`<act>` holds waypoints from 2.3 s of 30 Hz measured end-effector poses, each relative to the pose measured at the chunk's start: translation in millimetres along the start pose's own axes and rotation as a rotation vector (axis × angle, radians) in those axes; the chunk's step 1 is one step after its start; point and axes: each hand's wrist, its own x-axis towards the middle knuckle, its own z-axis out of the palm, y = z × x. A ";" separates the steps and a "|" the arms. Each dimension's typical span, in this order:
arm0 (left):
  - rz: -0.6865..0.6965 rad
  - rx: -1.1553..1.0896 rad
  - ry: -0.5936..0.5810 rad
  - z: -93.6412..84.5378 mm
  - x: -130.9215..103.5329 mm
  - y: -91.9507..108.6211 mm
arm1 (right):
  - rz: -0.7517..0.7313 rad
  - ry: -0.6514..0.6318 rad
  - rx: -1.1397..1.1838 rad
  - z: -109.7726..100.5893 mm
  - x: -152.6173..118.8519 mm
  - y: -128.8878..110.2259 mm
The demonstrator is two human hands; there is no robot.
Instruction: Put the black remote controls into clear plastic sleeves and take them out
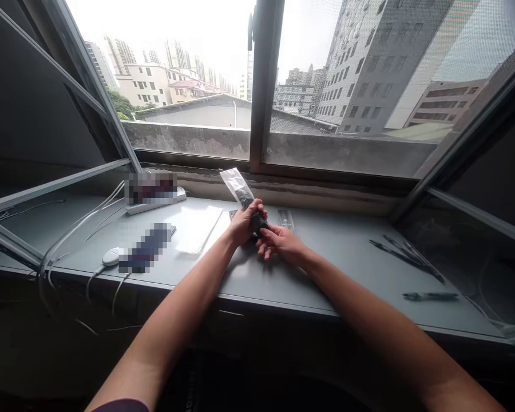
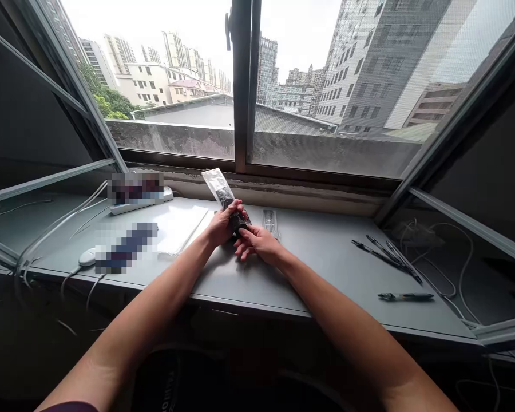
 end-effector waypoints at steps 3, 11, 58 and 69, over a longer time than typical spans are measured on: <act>-0.046 0.092 -0.006 -2.1 -0.6 -0.4 | -0.025 0.023 0.004 -0.1 -1.2 -3.1; 0.097 -0.208 0.095 -4.4 -0.1 29.1 | 0.066 -0.073 -0.069 7.7 -12.0 -12.0; 0.148 -0.396 0.308 -13.9 6.3 33.4 | -0.107 0.018 -0.297 4.1 -14.2 -16.2; -0.089 -0.106 -0.018 7.7 -8.6 4.8 | 0.171 -0.142 -0.004 8.5 -18.5 -18.4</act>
